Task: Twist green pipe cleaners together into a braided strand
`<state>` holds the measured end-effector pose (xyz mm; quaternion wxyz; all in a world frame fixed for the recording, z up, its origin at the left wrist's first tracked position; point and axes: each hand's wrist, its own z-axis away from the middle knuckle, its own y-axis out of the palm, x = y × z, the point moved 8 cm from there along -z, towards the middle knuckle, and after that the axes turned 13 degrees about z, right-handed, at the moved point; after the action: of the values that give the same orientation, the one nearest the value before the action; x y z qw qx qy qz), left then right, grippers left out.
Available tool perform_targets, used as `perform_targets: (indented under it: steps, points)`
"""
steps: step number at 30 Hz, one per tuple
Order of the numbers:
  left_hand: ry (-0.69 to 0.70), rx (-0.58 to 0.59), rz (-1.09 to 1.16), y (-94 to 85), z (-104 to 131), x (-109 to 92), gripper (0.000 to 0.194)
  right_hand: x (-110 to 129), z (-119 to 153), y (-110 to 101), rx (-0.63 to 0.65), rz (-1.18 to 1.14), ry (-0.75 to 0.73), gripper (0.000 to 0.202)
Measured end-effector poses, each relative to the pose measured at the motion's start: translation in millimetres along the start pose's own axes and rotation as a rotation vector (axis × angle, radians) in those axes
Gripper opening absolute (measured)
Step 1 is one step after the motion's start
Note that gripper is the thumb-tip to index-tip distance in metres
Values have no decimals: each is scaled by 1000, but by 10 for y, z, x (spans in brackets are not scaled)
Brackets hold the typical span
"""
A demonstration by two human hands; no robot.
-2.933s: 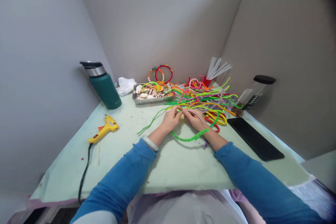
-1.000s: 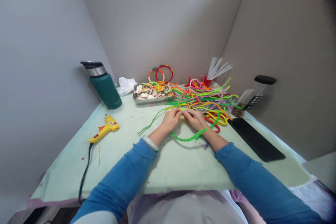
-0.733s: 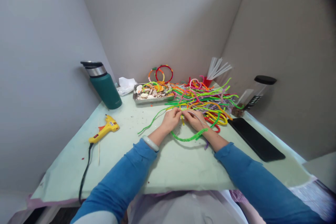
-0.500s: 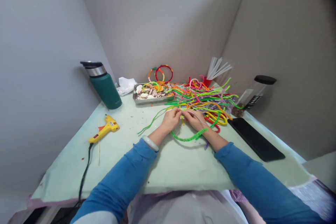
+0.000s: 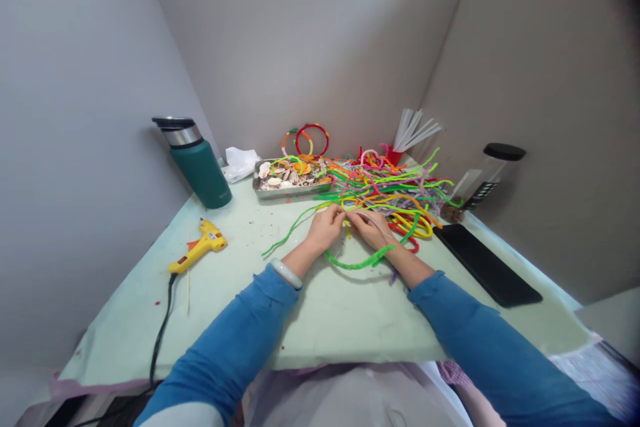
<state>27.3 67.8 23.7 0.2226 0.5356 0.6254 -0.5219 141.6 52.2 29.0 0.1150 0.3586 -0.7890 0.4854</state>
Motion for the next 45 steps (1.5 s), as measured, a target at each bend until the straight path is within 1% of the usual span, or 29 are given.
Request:
perform_targets:
  steps: [7, 22, 35, 45]
  points:
    - [19, 7, -37, -3, 8, -26, 20, 9, 5, 2, 6, 2, -2, 37]
    - [-18, 23, -60, 6, 6, -8, 20, -21, -1, 27, 18, -25, 6, 35]
    - [-44, 44, -97, 25, 10, 35, 21, -48, -12, 78, 61, 22, 4, 33]
    - [-54, 62, -126, 28, 12, 31, 21, -66, -13, 87, 63, 44, -10, 34]
